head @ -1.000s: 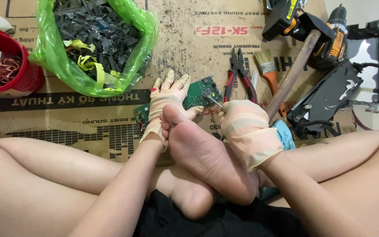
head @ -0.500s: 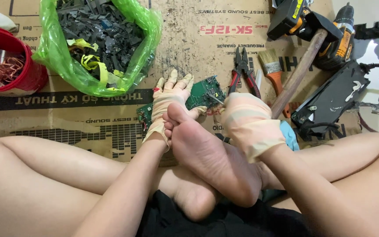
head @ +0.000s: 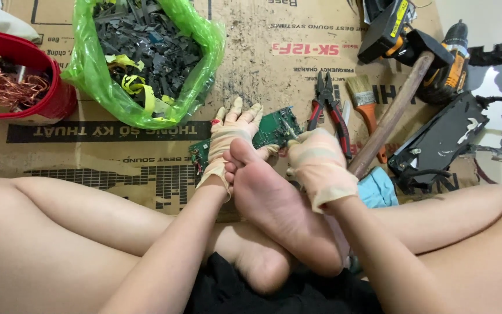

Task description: The person sits on the floor and uses a screwdriver to remove components from a green circuit board. They then use pliers to pull out remaining parts from the board.

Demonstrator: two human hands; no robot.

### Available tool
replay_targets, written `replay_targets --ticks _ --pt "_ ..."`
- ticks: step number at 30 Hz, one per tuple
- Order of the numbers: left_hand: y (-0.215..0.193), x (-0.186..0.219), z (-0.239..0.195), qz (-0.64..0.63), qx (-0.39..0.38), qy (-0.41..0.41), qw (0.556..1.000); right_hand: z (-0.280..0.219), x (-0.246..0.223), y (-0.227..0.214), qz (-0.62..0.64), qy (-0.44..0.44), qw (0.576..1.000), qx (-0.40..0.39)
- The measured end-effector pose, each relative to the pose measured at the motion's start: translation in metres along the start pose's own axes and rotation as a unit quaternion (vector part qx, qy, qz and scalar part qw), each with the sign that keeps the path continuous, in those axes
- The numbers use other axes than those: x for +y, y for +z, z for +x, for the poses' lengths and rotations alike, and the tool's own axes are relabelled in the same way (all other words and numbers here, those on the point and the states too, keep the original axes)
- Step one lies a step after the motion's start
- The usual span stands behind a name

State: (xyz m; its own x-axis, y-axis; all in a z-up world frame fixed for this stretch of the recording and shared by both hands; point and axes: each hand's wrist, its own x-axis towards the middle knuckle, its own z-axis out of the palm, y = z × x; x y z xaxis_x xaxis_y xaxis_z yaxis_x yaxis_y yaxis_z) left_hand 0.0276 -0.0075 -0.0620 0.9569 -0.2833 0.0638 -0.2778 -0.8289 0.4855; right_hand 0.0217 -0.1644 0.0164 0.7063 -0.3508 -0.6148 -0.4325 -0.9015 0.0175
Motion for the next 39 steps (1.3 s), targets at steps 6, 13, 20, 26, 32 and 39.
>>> replay_targets --ticks 6,13,20,26,32,39 --pt "0.001 0.002 -0.005 -0.003 0.003 0.017 1.0 0.029 0.043 0.003 0.056 0.015 0.998 0.039" --pt "-0.024 0.02 0.014 0.096 -0.189 -0.079 0.974 -0.025 0.025 -0.028 0.001 -0.015 1.0 0.004" --pt "-0.018 0.014 0.021 0.137 -0.259 -0.104 0.95 -0.04 0.029 -0.009 0.0 -0.03 0.999 0.015" --pt "0.0 0.002 -0.003 0.022 -0.02 0.014 0.999 -0.028 0.021 -0.029 -0.003 -0.044 0.999 0.028" --pt "0.016 -0.009 0.002 -0.003 -0.027 0.003 1.0 -0.033 0.016 -0.029 -0.01 -0.065 0.997 0.041" --pt "0.016 -0.01 0.005 0.029 -0.025 0.012 0.999 -0.021 0.027 -0.036 -0.016 -0.086 0.995 0.044"
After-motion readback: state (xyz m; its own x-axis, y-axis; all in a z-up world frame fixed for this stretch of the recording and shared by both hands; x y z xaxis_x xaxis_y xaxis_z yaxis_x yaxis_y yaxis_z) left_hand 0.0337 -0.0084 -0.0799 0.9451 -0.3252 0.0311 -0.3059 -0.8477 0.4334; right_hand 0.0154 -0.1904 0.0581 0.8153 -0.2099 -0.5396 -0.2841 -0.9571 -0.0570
